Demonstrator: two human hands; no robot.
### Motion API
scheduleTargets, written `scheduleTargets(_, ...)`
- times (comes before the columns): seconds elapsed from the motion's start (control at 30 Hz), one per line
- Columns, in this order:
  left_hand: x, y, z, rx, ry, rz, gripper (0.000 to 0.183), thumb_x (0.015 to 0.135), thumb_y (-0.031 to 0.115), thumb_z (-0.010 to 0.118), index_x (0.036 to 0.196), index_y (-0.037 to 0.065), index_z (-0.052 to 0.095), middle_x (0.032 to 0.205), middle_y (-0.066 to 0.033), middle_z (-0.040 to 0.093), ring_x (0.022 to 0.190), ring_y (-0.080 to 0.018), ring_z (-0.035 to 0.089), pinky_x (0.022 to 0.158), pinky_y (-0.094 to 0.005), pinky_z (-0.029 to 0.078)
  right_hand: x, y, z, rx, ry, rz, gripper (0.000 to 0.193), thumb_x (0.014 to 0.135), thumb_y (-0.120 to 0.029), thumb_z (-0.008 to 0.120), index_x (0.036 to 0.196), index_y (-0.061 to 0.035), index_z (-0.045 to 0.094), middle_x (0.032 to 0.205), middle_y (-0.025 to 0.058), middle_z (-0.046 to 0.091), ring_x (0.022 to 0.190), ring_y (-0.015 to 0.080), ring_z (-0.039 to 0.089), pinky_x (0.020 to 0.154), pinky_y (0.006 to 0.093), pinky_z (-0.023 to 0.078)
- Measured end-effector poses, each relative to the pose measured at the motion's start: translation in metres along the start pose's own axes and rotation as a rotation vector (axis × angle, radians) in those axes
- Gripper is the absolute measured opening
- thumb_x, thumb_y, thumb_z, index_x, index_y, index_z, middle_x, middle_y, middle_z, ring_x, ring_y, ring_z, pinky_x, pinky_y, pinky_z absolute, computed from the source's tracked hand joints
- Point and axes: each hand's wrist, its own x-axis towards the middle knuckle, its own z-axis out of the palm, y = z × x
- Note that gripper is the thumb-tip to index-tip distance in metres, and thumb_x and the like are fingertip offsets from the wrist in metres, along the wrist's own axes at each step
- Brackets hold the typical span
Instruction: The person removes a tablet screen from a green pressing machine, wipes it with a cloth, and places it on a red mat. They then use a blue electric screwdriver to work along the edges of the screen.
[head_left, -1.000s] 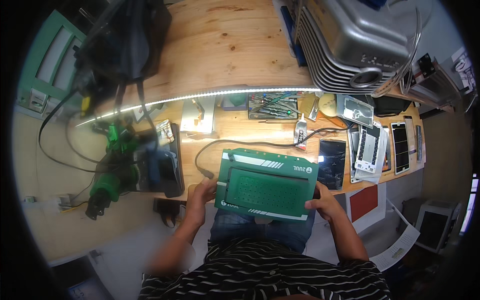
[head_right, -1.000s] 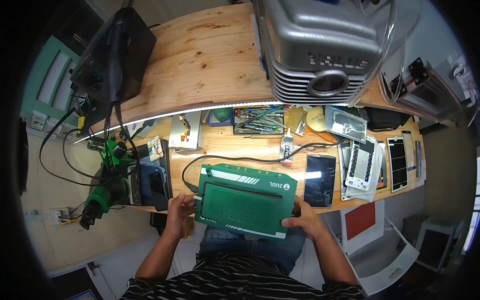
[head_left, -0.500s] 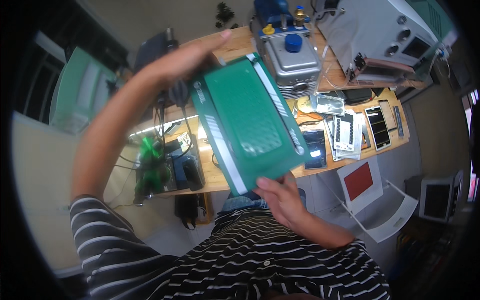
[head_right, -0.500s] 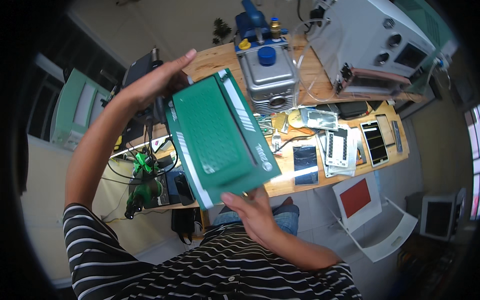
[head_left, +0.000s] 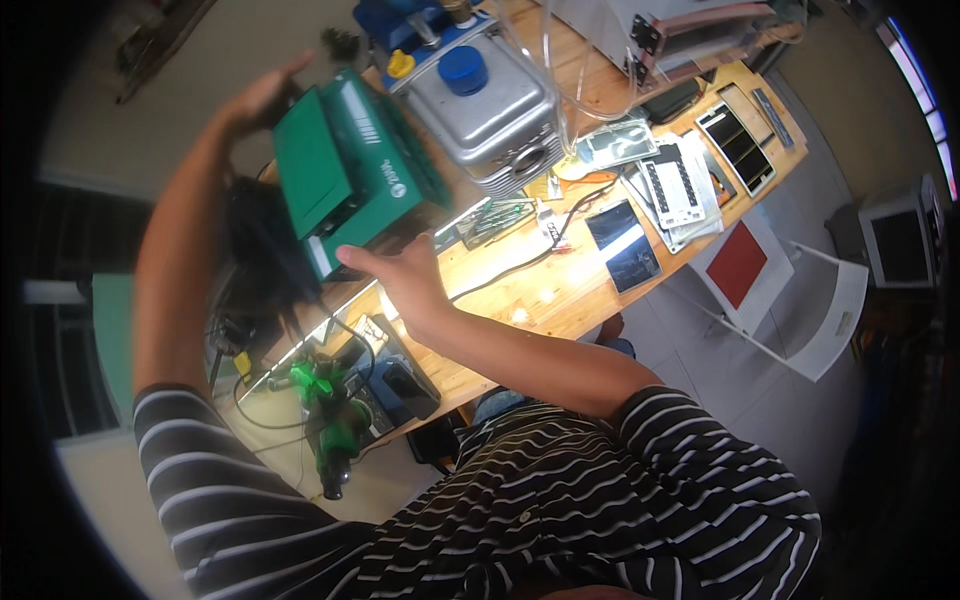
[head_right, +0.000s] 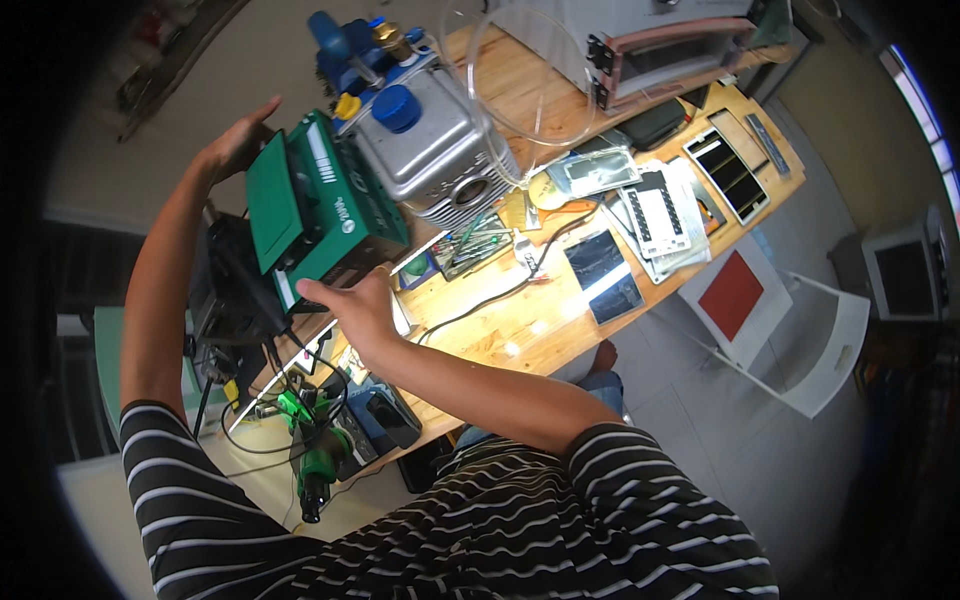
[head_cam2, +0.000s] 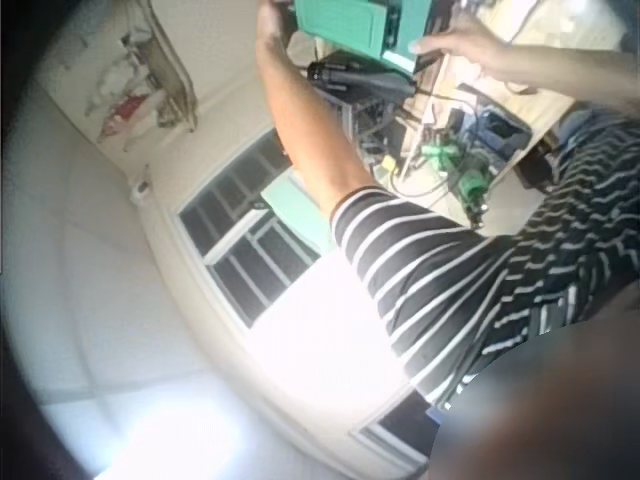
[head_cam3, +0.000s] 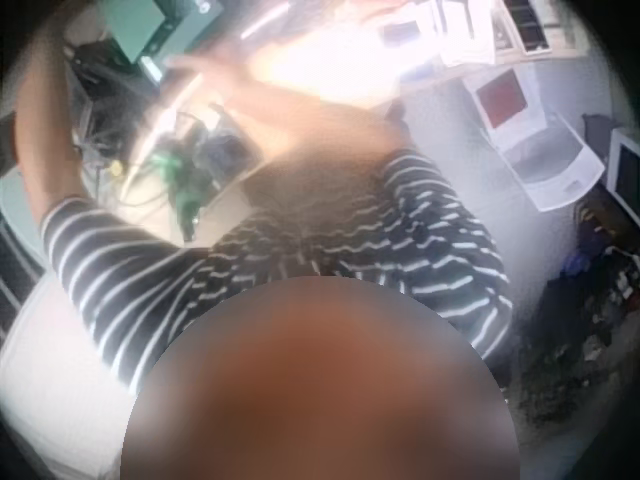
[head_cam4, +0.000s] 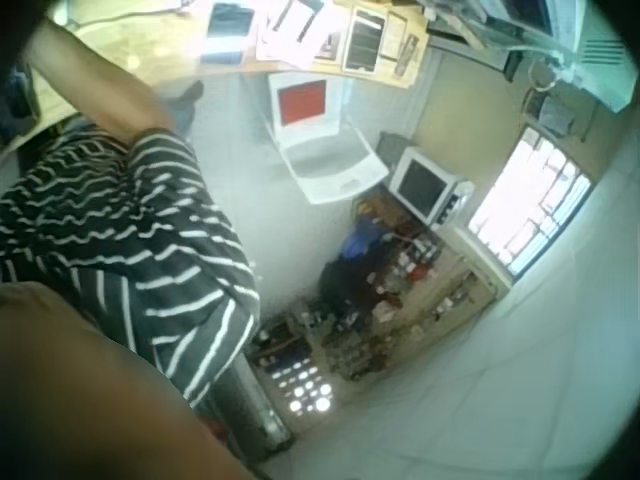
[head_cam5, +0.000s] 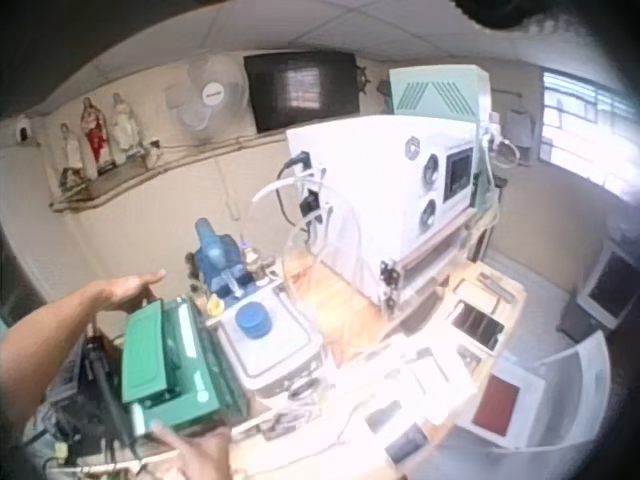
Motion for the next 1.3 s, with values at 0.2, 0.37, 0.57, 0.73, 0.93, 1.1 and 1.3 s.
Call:
scheduleTargets(0.2, 0.051, -0.030, -0.022, -0.052, -0.024, -0.015, 0.098, 0.096, 0.071, 0.035, 0.135, -0.018, 0.047, 0.121, -0.0303, 0.058, 0.107, -0.0343, 0.058, 0.098, -0.0456, 0.047, 0.029, 0.013, 0.015, 0.022, 0.196, -0.085, 0.071, 0.071, -0.012, 0.087, 0.122, 0.0047, 0.040, 0.110, 0.0117, 0.064, 0.101, 0.0194, 0.063, 0.094, 0.0312, 0.050)
scheduleTargets(0.37, 0.074, -0.048, -0.031, -0.061, -0.051, -0.131, 0.070, 0.101, 0.058, 0.039, 0.137, 0.000, 0.054, 0.108, -0.0166, 0.063, 0.093, -0.0259, 0.060, 0.082, -0.0382, 0.051, 0.020, 0.001, -0.007, -0.209, 0.144, -0.019, 0.050, 0.073, -0.021, 0.085, 0.107, 0.0051, 0.059, 0.104, 0.0136, 0.066, 0.099, 0.0210, 0.065, 0.089, 0.0323, 0.049)
scheduleTargets(0.57, -0.032, 0.026, -0.025, 0.233, 0.577, 0.235, 0.049, 0.101, 0.039, 0.054, 0.133, 0.002, 0.061, 0.109, -0.0136, 0.070, 0.095, -0.0207, 0.067, 0.086, -0.0286, 0.050, 0.008, -0.026, -0.041, -0.266, -0.163, 0.302, 0.053, 0.080, -0.032, 0.077, 0.112, 0.0066, 0.060, 0.112, 0.0177, 0.060, 0.100, 0.0257, 0.061, 0.082, 0.0385, 0.052)
scheduleTargets(0.73, -0.256, 0.059, 0.155, 0.171, 1.239, 0.745, 0.030, 0.099, 0.019, 0.047, 0.103, -0.002, 0.067, 0.087, -0.0141, 0.063, 0.079, -0.0233, 0.062, 0.083, -0.0345, 0.052, -0.022, -0.028, -0.129, -0.145, -0.371, 0.065, 0.024, 0.089, -0.023, 0.069, 0.088, 0.0009, 0.072, 0.077, 0.0106, 0.072, 0.071, 0.0165, 0.073, 0.055, 0.0273, 0.056)
scheduleTargets(0.93, -0.196, -0.022, 0.393, -0.003, 0.258, 0.176, 0.027, 0.084, 0.009, 0.070, 0.109, -0.001, 0.066, 0.104, -0.0176, 0.068, 0.091, -0.0340, 0.064, 0.083, -0.0374, 0.051, 0.042, -0.062, -0.358, -0.473, 0.657, 0.158, 0.033, 0.089, -0.015, 0.066, 0.111, 0.0096, 0.062, 0.076, 0.0125, 0.068, 0.054, 0.0166, 0.066, 0.045, 0.0273, 0.052)
scheduleTargets(1.1, -0.093, -0.153, 0.455, 0.456, 0.335, -0.040, 0.053, 0.081, 0.012, 0.073, 0.128, -0.002, 0.054, 0.125, -0.0244, 0.060, 0.117, -0.0409, 0.057, 0.098, -0.0459, 0.046, 0.105, -0.062, -0.403, -0.476, 0.506, 0.217, 0.021, 0.090, -0.016, 0.069, 0.091, 0.0056, 0.066, 0.069, 0.0111, 0.065, 0.050, 0.0155, 0.064, 0.040, 0.0282, 0.051)
scheduleTargets(1.3, -0.079, -0.203, 0.489, 0.267, 0.407, -0.432, 0.047, 0.083, 0.012, 0.071, 0.123, -0.003, 0.053, 0.120, -0.0314, 0.060, 0.107, -0.0449, 0.061, 0.094, -0.0471, 0.047, 0.081, -0.072, -0.386, -0.252, 0.576, -0.037, 0.027, 0.092, -0.019, 0.059, 0.076, 0.0025, 0.058, 0.060, 0.0127, 0.063, 0.045, 0.0190, 0.062, 0.037, 0.0327, 0.049)
